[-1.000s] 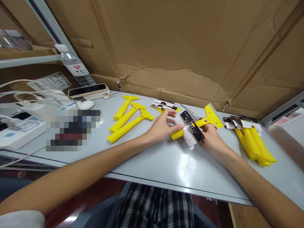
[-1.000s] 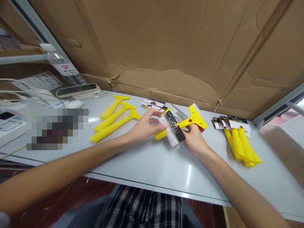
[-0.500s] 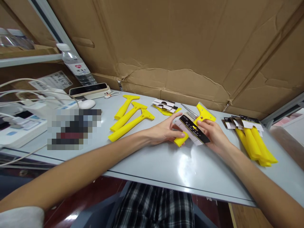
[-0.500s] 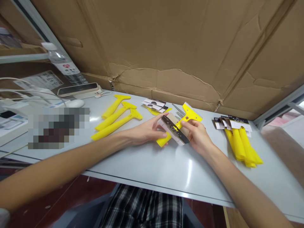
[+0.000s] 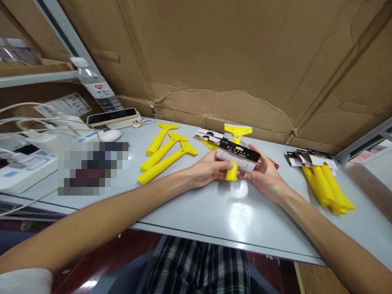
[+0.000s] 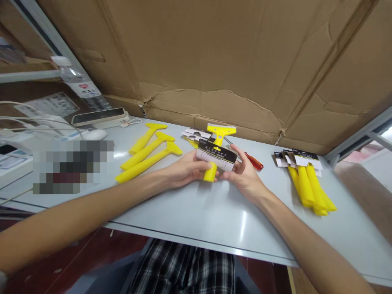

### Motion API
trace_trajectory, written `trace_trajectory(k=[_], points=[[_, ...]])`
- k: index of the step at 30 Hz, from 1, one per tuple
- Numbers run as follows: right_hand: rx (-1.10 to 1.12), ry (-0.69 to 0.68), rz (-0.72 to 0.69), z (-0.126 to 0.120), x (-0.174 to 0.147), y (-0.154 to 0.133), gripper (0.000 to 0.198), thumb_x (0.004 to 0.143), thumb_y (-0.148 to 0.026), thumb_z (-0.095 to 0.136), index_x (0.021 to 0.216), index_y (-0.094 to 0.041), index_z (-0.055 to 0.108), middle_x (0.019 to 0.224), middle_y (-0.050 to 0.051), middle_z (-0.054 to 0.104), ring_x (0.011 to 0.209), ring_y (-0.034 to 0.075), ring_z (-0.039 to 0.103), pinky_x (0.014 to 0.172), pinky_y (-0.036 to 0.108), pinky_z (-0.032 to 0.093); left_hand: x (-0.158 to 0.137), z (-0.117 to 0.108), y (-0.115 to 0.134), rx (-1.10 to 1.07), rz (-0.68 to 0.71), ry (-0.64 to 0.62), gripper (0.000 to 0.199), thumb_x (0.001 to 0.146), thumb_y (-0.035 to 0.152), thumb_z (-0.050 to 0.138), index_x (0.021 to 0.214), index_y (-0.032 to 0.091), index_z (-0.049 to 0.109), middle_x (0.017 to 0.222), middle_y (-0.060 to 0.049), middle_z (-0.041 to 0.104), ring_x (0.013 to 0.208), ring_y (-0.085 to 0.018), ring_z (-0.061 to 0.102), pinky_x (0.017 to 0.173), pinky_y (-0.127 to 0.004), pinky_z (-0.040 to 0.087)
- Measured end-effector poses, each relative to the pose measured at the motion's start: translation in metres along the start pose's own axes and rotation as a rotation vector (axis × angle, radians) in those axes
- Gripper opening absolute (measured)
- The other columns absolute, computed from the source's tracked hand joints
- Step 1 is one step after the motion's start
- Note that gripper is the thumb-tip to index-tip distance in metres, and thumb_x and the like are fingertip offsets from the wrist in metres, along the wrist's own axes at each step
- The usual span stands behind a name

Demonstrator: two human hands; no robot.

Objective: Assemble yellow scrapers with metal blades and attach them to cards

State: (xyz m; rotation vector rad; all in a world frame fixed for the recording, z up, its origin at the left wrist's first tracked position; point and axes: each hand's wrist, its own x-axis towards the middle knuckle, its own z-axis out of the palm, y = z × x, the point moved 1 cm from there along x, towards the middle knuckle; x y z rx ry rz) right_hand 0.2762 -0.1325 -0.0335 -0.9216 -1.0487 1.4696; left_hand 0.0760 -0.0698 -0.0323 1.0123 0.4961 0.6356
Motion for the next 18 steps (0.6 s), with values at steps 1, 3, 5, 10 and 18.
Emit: trace_trajectory(k=[1,3,5,10,18], points=[[-0.026,0.042,0.003,0.000,0.000,0.001,0.108,0.062,-0.040,0.097,0.152,-0.038,0.039,0.139,0.008,0.062,0.105,0.020,0.070,0.084,0.035,0.060,0.000,0.000,0.000,0.011,0.001,0.013,0.050,0.077,0.019,0.090,0.122,0.015,0.068,0.120,-0.017,0.077,0.096,-0.026,0.079,0.089,-0.046,0.063],[-0.050,0.138,0.022,0.000,0.001,0.001,0.092,0.068,-0.040,0.094,0.145,-0.030,0.046,0.132,0.009,0.065,0.098,0.017,0.069,0.079,0.030,0.058,-0.001,0.001,0.001,0.038,-0.024,-0.005,0.054,0.076,0.020,0.091,0.124,0.016,0.067,0.125,-0.017,0.075,0.096,-0.024,0.078,0.089,-0.043,0.062],[-0.041,0.195,0.032,0.000,0.003,0.001,0.079,0.070,-0.043,0.092,0.136,-0.024,0.053,0.129,0.010,0.066,0.099,0.017,0.069,0.075,0.027,0.057,-0.002,0.001,0.001,0.065,-0.067,-0.054,0.058,0.077,0.021,0.091,0.128,0.017,0.065,0.130,-0.017,0.073,0.096,-0.023,0.078,0.088,-0.040,0.062],[-0.004,0.252,0.015,-0.007,0.005,-0.007,0.059,0.074,-0.039,0.088,0.125,-0.021,0.063,0.135,0.008,0.065,0.102,0.014,0.067,0.072,0.022,0.056,-0.005,0.001,0.001,0.091,-0.175,-0.158,0.090,0.073,0.014,0.091,0.151,0.021,0.047,0.112,-0.012,0.076,0.093,-0.026,0.080,0.085,-0.042,0.061],[0.027,0.431,-0.056,-0.019,0.005,-0.030,0.050,0.070,-0.034,0.092,0.100,-0.019,0.054,0.116,0.003,0.068,0.098,0.012,0.066,0.069,0.022,0.059,-0.009,0.001,0.005,0.240,-0.315,-0.312,0.084,0.067,0.010,0.092,0.142,0.019,0.055,0.104,-0.010,0.076,0.087,-0.023,0.078,0.080,-0.039,0.060]])
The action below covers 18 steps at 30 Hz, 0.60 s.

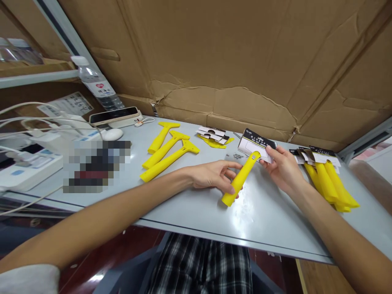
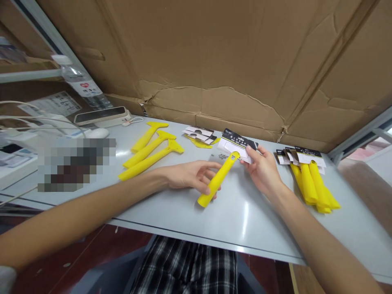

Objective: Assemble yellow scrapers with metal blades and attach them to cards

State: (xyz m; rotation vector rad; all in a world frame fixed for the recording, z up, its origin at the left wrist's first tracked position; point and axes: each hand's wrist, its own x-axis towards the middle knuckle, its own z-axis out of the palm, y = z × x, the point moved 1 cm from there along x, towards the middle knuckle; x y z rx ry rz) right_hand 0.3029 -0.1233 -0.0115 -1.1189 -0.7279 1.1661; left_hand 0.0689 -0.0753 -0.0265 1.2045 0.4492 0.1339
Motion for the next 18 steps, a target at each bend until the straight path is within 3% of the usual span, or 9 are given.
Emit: trace_trajectory(k=[4,6,9,12,15,18], points=[[-0.029,0.041,-0.018,-0.003,0.001,-0.006,0.047,0.071,-0.037,0.092,0.096,-0.019,0.055,0.091,0.001,0.065,0.082,0.010,0.061,0.070,0.023,0.060,-0.002,0.002,0.001,0.061,0.021,-0.064,0.054,0.069,0.014,0.091,0.117,0.018,0.067,0.106,-0.007,0.074,0.084,-0.020,0.076,0.079,-0.037,0.061],[-0.021,0.043,-0.023,-0.003,0.001,-0.006,0.049,0.069,-0.037,0.093,0.095,-0.019,0.055,0.088,0.000,0.064,0.080,0.009,0.060,0.069,0.022,0.059,-0.001,0.003,0.001,0.090,0.045,-0.053,0.047,0.072,0.017,0.091,0.113,0.017,0.069,0.106,-0.007,0.074,0.087,-0.019,0.075,0.081,-0.036,0.061],[-0.021,0.031,-0.002,0.000,0.000,0.000,0.054,0.064,-0.036,0.096,0.095,-0.018,0.055,0.094,0.001,0.066,0.081,0.009,0.062,0.060,0.019,0.054,0.002,0.004,0.001,0.060,0.140,0.087,0.044,0.083,0.031,0.086,0.120,0.016,0.068,0.109,-0.011,0.073,0.088,-0.017,0.074,0.079,-0.034,0.062],[-0.078,-0.054,0.060,0.006,-0.004,0.010,0.055,0.064,-0.038,0.095,0.098,-0.018,0.058,0.104,0.003,0.068,0.084,0.011,0.064,0.058,0.019,0.053,0.005,0.000,0.003,0.026,0.238,0.239,0.039,0.089,0.042,0.081,0.111,0.012,0.069,0.104,-0.013,0.074,0.074,-0.014,0.071,0.064,-0.026,0.058],[-0.104,-0.122,0.080,0.011,-0.009,0.019,0.054,0.069,-0.043,0.093,0.103,-0.017,0.060,0.115,0.006,0.069,0.090,0.012,0.066,0.065,0.022,0.057,0.008,-0.005,0.003,0.045,0.286,0.332,0.028,0.088,0.035,0.082,0.096,0.010,0.070,0.084,-0.008,0.073,0.062,-0.010,0.065,0.055,-0.021,0.053],[-0.106,-0.241,0.115,0.014,-0.014,0.026,0.058,0.076,-0.051,0.087,0.119,-0.019,0.063,0.120,0.009,0.069,0.093,0.014,0.068,0.077,0.028,0.060,0.012,-0.011,0.002,-0.032,0.335,0.456,0.019,0.090,0.025,0.078,0.096,0.009,0.071,0.082,-0.007,0.073,0.065,-0.010,0.067,0.062,-0.024,0.057]])
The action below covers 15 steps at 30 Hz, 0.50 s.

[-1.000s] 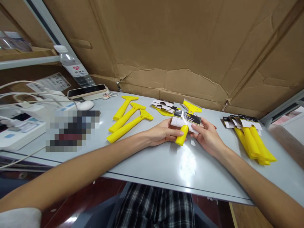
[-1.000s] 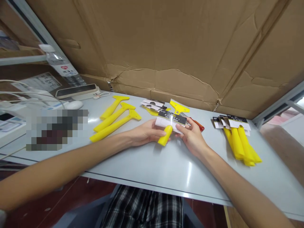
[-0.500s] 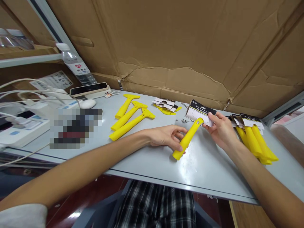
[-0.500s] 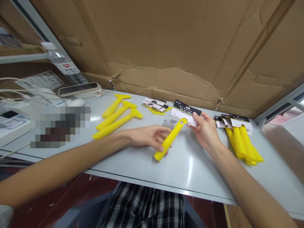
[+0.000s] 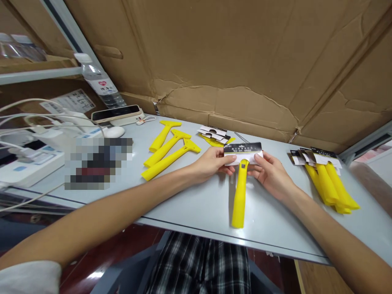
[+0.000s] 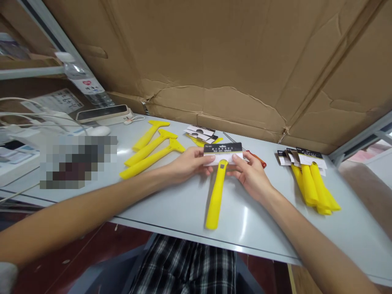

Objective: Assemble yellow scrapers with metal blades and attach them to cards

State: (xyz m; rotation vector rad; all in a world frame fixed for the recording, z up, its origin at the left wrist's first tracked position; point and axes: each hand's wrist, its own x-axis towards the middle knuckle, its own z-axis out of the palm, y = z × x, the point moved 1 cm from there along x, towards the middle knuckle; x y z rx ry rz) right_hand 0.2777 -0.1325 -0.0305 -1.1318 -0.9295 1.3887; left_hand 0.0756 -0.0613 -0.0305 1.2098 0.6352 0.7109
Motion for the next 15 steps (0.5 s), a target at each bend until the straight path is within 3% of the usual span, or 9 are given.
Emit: trace_trajectory(k=[3,5,10,13,15], points=[[-0.102,-0.129,0.094,0.002,-0.004,0.006,0.070,0.076,-0.049,0.088,0.134,-0.019,0.062,0.110,0.009,0.071,0.084,0.011,0.066,0.076,0.026,0.058,0.004,-0.004,-0.001,-0.063,0.013,0.138,0.014,0.092,0.022,0.076,0.095,0.010,0.070,0.091,-0.009,0.075,0.071,-0.012,0.070,0.070,-0.028,0.061],[-0.193,-0.172,0.119,0.003,-0.007,0.008,0.075,0.076,-0.046,0.089,0.140,-0.020,0.060,0.098,0.006,0.071,0.075,0.008,0.061,0.071,0.023,0.054,0.006,-0.006,0.001,-0.028,0.003,0.186,0.015,0.091,0.024,0.077,0.091,0.012,0.068,0.092,-0.009,0.074,0.073,-0.014,0.071,0.067,-0.030,0.060],[-0.324,-0.179,0.102,0.003,-0.008,0.005,0.076,0.074,-0.044,0.088,0.137,-0.021,0.053,0.089,0.002,0.068,0.072,0.009,0.061,0.067,0.024,0.054,0.008,-0.016,0.010,0.364,0.072,0.232,0.027,0.088,0.037,0.077,0.077,0.016,0.067,0.065,-0.001,0.061,0.054,-0.012,0.054,0.050,-0.028,0.042],[-0.395,-0.153,0.107,0.001,-0.008,0.005,0.073,0.073,-0.045,0.087,0.128,-0.022,0.045,0.085,0.000,0.067,0.067,0.012,0.061,0.059,0.025,0.052,0.010,-0.025,0.012,0.552,0.112,0.205,0.026,0.086,0.037,0.078,0.099,0.016,0.071,0.063,0.002,0.060,0.053,-0.012,0.049,0.052,-0.027,0.036],[-0.481,-0.144,0.088,0.002,-0.010,0.007,0.067,0.076,-0.045,0.082,0.124,-0.023,0.041,0.083,-0.001,0.066,0.063,0.013,0.061,0.053,0.024,0.049,0.010,-0.031,0.013,0.684,0.133,0.187,0.049,0.082,0.034,0.081,0.126,0.017,0.066,0.070,0.002,0.065,0.055,-0.014,0.052,0.055,-0.028,0.037]])
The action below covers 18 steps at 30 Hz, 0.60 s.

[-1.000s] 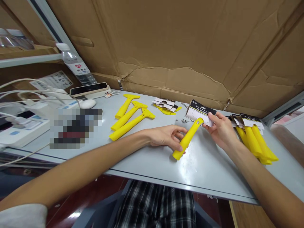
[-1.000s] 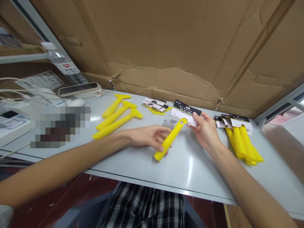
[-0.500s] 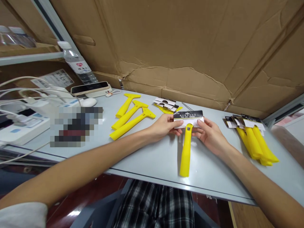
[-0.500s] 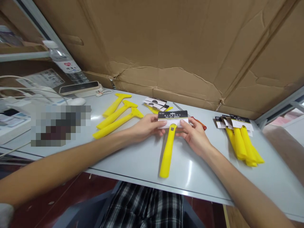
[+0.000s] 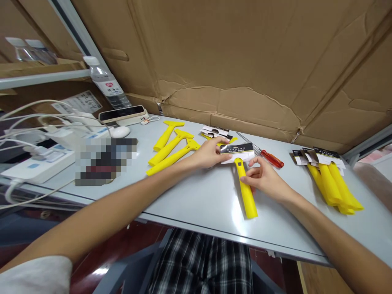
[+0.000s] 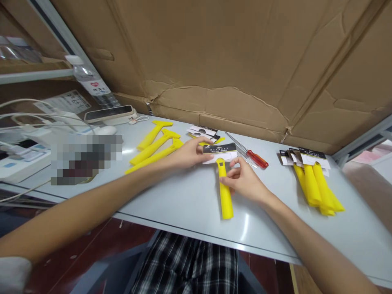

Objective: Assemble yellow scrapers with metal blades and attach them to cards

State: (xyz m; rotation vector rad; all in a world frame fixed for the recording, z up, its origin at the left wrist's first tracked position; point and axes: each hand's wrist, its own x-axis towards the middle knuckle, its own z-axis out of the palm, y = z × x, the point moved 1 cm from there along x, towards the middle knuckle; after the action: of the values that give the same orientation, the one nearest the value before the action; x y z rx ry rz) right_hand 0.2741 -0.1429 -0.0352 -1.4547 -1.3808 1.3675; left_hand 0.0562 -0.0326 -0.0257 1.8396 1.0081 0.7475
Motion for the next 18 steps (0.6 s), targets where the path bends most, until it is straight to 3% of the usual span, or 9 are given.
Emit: trace_trajectory(k=[2,5,11,18], points=[[-0.129,0.000,-0.037,0.002,-0.004,-0.001,0.056,0.082,-0.041,0.075,0.123,-0.023,0.042,0.082,0.000,0.066,0.065,0.013,0.062,0.053,0.023,0.048,0.000,-0.005,-0.001,0.177,0.058,-0.041,0.055,0.082,0.037,0.081,0.132,0.017,0.066,0.070,0.002,0.064,0.057,-0.016,0.053,0.058,-0.029,0.038],[-0.344,-0.016,-0.123,0.005,-0.010,-0.006,0.047,0.085,-0.031,0.068,0.129,-0.022,0.053,0.083,0.001,0.066,0.071,0.012,0.063,0.061,0.023,0.049,-0.001,-0.012,0.002,0.400,0.165,-0.142,0.038,0.086,0.039,0.075,0.119,0.019,0.074,0.072,-0.001,0.066,0.062,-0.018,0.057,0.063,-0.030,0.040],[-0.610,0.007,-0.173,0.012,-0.015,-0.009,0.051,0.092,-0.031,0.057,0.142,-0.024,0.062,0.083,0.001,0.068,0.067,0.008,0.060,0.065,0.022,0.044,-0.008,-0.011,0.015,0.551,0.180,-0.272,0.031,0.095,0.032,0.060,0.117,0.020,0.078,0.104,-0.007,0.080,0.085,-0.020,0.069,0.078,-0.032,0.048],[-0.731,0.023,-0.195,0.018,-0.016,-0.007,0.050,0.096,-0.037,0.053,0.144,-0.025,0.061,0.076,-0.002,0.067,0.066,0.008,0.057,0.065,0.021,0.039,-0.017,-0.003,0.021,0.698,0.220,-0.257,0.058,0.094,0.059,0.063,0.137,0.020,0.069,0.135,-0.013,0.072,0.125,-0.031,0.064,0.102,-0.042,0.050]])
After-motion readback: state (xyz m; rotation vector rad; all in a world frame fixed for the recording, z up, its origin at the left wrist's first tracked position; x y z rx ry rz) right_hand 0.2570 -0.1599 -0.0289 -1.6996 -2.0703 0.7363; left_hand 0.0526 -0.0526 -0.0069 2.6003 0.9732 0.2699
